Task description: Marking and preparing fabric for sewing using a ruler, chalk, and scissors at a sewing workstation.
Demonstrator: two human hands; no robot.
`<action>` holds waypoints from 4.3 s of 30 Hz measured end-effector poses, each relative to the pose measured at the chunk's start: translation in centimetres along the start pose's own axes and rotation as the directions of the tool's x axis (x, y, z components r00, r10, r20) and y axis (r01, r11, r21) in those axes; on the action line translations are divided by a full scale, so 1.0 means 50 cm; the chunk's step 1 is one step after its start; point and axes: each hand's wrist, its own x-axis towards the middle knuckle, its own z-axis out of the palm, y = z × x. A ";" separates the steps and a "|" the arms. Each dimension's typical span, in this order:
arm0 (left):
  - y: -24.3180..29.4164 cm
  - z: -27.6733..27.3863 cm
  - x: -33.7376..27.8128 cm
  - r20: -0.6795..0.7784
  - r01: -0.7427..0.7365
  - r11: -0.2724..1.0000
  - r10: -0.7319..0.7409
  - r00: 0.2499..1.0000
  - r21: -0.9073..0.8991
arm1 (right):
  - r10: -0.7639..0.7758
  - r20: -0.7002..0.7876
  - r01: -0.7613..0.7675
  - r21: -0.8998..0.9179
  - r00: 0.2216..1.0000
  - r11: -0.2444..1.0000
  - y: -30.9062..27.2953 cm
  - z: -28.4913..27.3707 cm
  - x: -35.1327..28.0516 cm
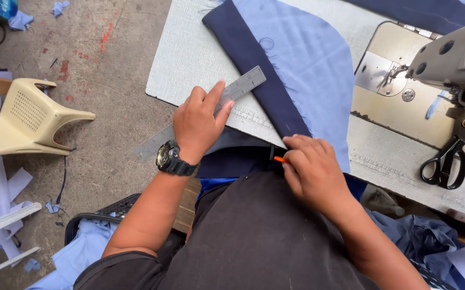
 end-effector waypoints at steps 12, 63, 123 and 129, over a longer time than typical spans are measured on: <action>-0.001 -0.009 -0.011 -0.029 -0.035 0.999 0.037 0.999 0.037 | 0.154 -0.205 -0.111 0.205 0.967 0.972 0.060 0.029 0.109; -0.003 -0.007 0.053 -0.001 0.122 0.993 -0.122 0.993 0.004 | -0.032 0.076 0.034 -0.028 0.997 0.999 -0.007 0.039 0.063; -0.125 -0.015 0.043 -0.132 0.079 0.991 -0.064 0.989 0.106 | 0.466 0.191 -0.503 0.268 0.864 0.822 0.038 0.130 0.425; -0.125 -0.020 0.044 -0.150 0.060 0.992 -0.043 0.988 0.111 | 0.266 0.054 -0.271 0.132 0.962 0.954 0.052 0.165 0.422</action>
